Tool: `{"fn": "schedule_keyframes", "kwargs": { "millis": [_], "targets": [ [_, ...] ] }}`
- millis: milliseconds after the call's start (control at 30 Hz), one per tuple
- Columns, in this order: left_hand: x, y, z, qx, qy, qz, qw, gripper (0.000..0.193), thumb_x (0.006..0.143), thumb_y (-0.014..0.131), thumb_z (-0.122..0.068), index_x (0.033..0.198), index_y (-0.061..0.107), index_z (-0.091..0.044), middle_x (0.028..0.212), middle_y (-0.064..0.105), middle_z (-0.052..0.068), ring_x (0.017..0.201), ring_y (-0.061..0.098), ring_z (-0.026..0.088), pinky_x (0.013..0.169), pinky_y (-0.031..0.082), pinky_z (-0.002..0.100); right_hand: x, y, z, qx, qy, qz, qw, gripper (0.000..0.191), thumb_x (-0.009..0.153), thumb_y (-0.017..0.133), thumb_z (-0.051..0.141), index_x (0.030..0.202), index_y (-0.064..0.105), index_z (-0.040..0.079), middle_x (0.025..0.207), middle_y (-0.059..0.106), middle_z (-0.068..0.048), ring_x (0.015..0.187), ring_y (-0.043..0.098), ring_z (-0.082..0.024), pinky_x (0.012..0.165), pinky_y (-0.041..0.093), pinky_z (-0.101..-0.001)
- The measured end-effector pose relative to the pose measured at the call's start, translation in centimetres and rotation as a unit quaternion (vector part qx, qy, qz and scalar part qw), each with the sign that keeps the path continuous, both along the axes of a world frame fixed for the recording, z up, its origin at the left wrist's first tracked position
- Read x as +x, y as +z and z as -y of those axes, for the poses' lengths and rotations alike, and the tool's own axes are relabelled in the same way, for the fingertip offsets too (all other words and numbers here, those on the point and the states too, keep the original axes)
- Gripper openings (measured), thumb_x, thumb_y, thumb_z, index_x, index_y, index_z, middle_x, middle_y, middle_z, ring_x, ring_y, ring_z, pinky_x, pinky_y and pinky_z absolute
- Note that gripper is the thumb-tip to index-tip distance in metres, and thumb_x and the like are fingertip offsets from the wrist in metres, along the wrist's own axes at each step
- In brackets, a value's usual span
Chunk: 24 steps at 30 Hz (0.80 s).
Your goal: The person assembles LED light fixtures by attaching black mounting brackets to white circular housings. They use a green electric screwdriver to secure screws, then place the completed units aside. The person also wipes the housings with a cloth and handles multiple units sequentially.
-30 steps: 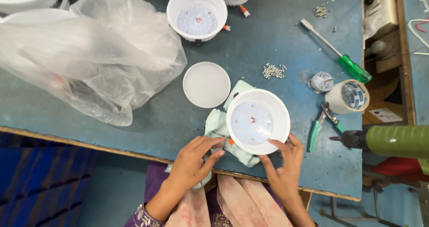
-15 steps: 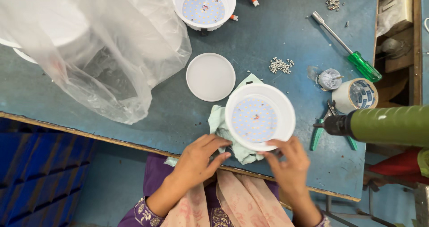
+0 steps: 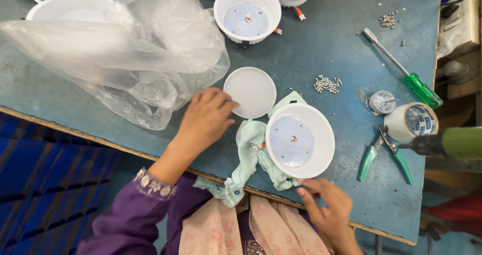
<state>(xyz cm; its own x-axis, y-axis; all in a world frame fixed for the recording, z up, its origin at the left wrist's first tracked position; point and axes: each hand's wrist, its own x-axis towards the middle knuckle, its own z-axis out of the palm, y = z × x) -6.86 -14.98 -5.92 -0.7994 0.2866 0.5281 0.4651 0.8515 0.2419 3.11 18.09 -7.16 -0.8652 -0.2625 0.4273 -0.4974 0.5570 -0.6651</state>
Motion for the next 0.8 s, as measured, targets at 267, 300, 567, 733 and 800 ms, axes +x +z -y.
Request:
{"fn": "schedule_keyframes", "kwargs": {
  "millis": [267, 300, 567, 733, 800],
  "targets": [
    [-2.4, -0.7, 0.1, -0.003, -0.073, 0.053, 0.996, 0.009, 0.093, 0.073, -0.018, 0.098, 0.070, -0.012, 0.098, 0.066, 0.004, 0.101, 0.064, 0.025, 0.087, 0.050, 0.042, 0.4, -2.1, 1.5, -0.007, 0.064, -0.006, 0.998, 0.012, 0.080, 0.079, 0.005, 0.091, 0.074, 0.007, 0.072, 0.069, -0.006, 0.061, 0.065, -0.019, 0.057, 0.048, -0.0300],
    [-2.5, -0.5, 0.4, 0.089, -0.055, 0.070, 0.992, 0.010, 0.095, 0.072, -0.019, 0.101, 0.069, -0.012, 0.100, 0.066, 0.004, 0.102, 0.066, 0.026, 0.085, 0.053, 0.042, 0.4, -2.2, 1.5, -0.004, 0.063, -0.014, 0.998, 0.012, 0.080, 0.079, 0.006, 0.091, 0.074, 0.007, 0.072, 0.069, -0.006, 0.061, 0.065, -0.019, 0.057, 0.048, -0.0301],
    [-3.1, -2.4, 3.4, 0.734, -0.014, 0.339, 0.588, 0.021, 0.102, 0.062, -0.021, 0.117, 0.066, -0.007, 0.104, 0.071, 0.002, 0.092, 0.070, 0.014, 0.080, 0.063, 0.037, 0.4, -3.7, 1.0, 0.005, 0.055, -0.007, 0.998, 0.011, 0.079, 0.080, 0.007, 0.089, 0.075, 0.008, 0.066, 0.068, -0.005, 0.055, 0.065, -0.019, 0.052, 0.047, -0.0311],
    [0.0, -0.3, 2.8, 0.713, -0.100, 0.296, 0.628, 0.016, 0.098, 0.066, -0.016, 0.111, 0.064, -0.007, 0.102, 0.073, 0.003, 0.091, 0.073, 0.018, 0.079, 0.065, 0.038, 0.8, -3.9, 0.4, -0.054, 0.077, 0.058, 0.994, 0.018, 0.088, 0.077, 0.020, 0.100, 0.074, 0.008, 0.082, 0.075, -0.008, 0.066, 0.072, -0.017, 0.059, 0.054, -0.0297],
    [3.3, 1.9, 1.0, 0.540, -0.203, 0.245, 0.779, 0.016, 0.097, 0.066, -0.009, 0.113, 0.067, -0.006, 0.107, 0.066, 0.001, 0.102, 0.069, 0.017, 0.091, 0.060, 0.035, 0.8, -3.4, 0.9, -0.205, 0.112, 0.154, 0.960, 0.044, 0.093, 0.070, 0.041, 0.120, 0.066, 0.006, 0.102, 0.076, -0.014, 0.082, 0.074, -0.023, 0.067, 0.057, -0.0333]
  ]
}}
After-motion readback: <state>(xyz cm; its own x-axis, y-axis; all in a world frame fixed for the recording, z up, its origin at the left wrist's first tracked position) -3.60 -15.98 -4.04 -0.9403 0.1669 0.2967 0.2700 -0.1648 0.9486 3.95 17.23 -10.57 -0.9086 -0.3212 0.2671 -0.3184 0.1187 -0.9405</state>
